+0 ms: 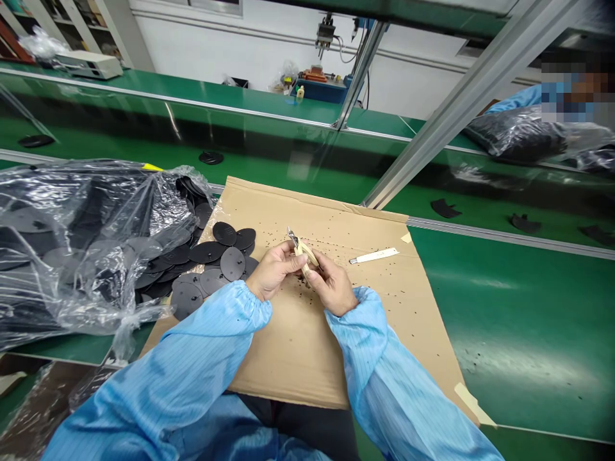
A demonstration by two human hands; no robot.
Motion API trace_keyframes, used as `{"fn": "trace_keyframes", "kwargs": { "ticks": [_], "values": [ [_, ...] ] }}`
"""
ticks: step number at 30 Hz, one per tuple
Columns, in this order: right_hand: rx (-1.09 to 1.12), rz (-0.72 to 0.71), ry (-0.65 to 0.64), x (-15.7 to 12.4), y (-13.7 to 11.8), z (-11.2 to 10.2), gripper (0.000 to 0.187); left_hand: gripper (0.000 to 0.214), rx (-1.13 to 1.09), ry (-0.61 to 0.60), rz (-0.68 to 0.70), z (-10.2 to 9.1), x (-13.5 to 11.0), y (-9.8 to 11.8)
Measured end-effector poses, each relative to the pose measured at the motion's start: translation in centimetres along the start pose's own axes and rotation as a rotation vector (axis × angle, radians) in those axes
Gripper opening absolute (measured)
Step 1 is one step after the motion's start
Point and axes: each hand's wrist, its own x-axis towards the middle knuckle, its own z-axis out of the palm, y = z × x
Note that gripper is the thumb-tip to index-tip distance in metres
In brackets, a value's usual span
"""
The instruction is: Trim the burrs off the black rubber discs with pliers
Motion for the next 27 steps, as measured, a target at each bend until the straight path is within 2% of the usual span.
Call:
{"fn": "trace_keyframes", "kwargs": {
  "ticks": [7,27],
  "values": [
    [-0.081,0.022,0.014,0.01,-0.57,0.12,0.07,0.064,0.013,0.038,0.011,0.04,0.07,-0.01],
    [-0.12,0.06,-0.004,-0.11,-0.54,-0.03,0.056,0.061,0.111,-0.015,0.026,-0.47,0.26,-0.58]
  ]
}}
